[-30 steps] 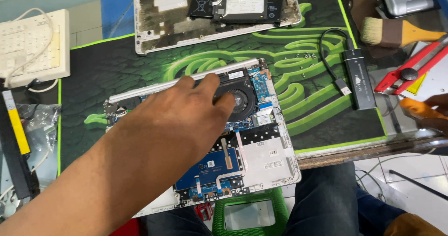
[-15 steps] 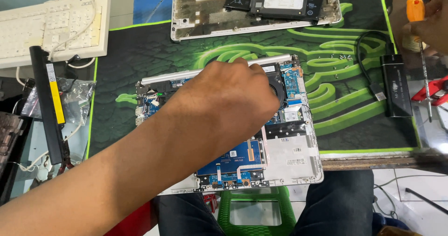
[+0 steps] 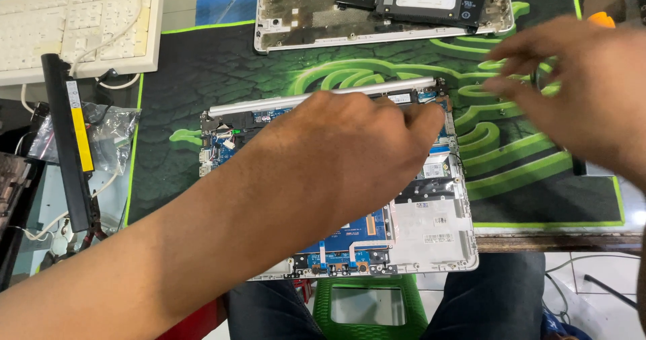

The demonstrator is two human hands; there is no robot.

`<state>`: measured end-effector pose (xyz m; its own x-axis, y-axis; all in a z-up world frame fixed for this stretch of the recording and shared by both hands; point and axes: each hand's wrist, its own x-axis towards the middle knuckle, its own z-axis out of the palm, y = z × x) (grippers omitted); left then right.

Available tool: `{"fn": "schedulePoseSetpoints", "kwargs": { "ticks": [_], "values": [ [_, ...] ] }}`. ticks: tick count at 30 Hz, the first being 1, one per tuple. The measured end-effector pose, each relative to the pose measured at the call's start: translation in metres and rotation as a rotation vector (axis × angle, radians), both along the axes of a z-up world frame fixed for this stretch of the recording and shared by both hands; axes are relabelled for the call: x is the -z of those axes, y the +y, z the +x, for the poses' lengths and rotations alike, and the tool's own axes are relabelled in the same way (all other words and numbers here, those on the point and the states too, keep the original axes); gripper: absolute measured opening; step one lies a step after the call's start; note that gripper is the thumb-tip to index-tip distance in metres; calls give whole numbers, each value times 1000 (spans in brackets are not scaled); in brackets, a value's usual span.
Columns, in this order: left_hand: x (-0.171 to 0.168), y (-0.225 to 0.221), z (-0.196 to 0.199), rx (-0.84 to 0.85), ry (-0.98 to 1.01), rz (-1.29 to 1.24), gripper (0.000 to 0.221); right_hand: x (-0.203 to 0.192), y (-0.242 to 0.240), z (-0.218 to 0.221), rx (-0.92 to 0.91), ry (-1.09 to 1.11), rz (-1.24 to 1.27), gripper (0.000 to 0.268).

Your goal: Disconnecting internal ribbon cables and removing the cooling fan from a laptop motherboard during a repair process.

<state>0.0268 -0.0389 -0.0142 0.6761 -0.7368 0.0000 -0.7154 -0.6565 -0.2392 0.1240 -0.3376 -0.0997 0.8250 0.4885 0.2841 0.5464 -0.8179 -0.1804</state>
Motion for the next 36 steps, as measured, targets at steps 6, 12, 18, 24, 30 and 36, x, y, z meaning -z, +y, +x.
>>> {"fn": "schedulePoseSetpoints", "kwargs": {
  "ticks": [6, 12, 18, 24, 30, 36],
  "values": [
    [10, -8, 2, -190, 414, -72, 47, -18, 100, -32, -439, 464, 207, 9],
    [9, 15, -12, -56, 80, -133, 43, -9, 114, 0, -556, 844, 498, 29],
    [8, 22, -22, -40, -34, -121, 50, -18, 121, 15, -713, 1058, 288, 37],
    [2, 26, -25, -53, -94, 48, 35, -19, 125, 6, -722, 963, 370, 42],
    [-22, 35, -24, -10, -99, 68, 54, -36, 95, 6, -578, 816, 221, 39],
    [-30, 34, -31, -82, -155, -221, 27, -37, 84, -9, -691, 420, 224, 52]
  ]
}}
